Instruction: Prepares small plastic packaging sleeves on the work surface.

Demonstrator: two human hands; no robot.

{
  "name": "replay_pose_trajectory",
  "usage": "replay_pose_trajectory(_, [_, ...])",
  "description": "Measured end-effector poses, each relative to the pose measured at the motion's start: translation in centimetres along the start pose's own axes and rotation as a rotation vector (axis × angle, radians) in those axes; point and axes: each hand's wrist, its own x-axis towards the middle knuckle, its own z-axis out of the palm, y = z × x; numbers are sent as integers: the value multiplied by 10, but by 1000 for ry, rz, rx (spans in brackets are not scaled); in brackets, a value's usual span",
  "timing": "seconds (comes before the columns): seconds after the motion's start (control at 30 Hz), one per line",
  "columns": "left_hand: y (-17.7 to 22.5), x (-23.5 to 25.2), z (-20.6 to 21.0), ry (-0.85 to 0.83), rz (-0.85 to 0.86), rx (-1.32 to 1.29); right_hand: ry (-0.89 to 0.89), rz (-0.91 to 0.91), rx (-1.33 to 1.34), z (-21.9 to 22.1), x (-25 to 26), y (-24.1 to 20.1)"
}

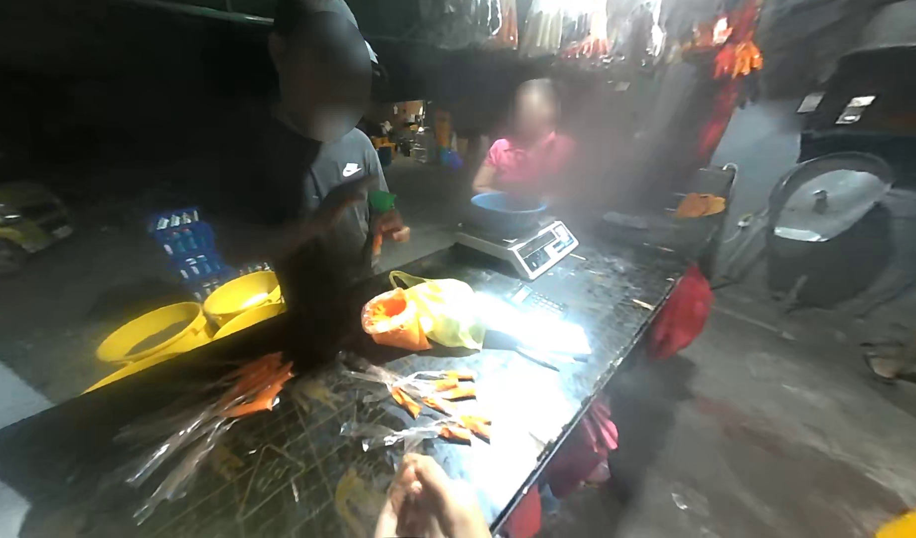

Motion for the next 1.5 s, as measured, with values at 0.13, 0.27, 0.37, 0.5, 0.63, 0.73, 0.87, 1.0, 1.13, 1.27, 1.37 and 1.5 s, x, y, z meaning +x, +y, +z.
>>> replay_pose_trajectory(0.13, [4,0,13,70,-16,-97,-4,-10,209,-3,-1,6])
replay_pose_trajectory(0.27, [10,1,10,-2,-108,-267,-30,-19,324,-8,-2,11])
replay_pose_trajectory(0.37, [10,2,5,-22,-153,-229,-48,-72,334,-10,-1,14])
replay_pose_trajectory(0.5, [16,2,10,136,-187,-96,-107,-75,287,-15,-4,14])
replay_pose_trajectory(0.63, [24,4,18,337,-207,32,-255,-36,273,-23,-3,10])
replay_pose_trajectory(0.73, [27,6,15,321,-223,56,-304,-10,295,-24,-3,12])
replay_pose_trajectory(0.87, [37,6,5,81,-204,230,-281,63,325,-29,-5,15])
replay_pose_trajectory(1.0, [41,5,1,-38,-134,321,-342,41,254,-36,-3,21])
replay_pose_trajectory(1.13, [43,7,2,-59,-57,558,-402,51,242,-41,2,22])
replay_pose_trajectory(1.27, [46,6,1,-53,-72,581,-414,44,316,-39,4,27])
replay_pose_trajectory(1.37, [43,3,-2,-45,-140,461,-425,38,394,-36,4,26])
replay_pose_trajectory(1.5, [38,0,1,43,-155,412,-364,85,352,-30,0,23])
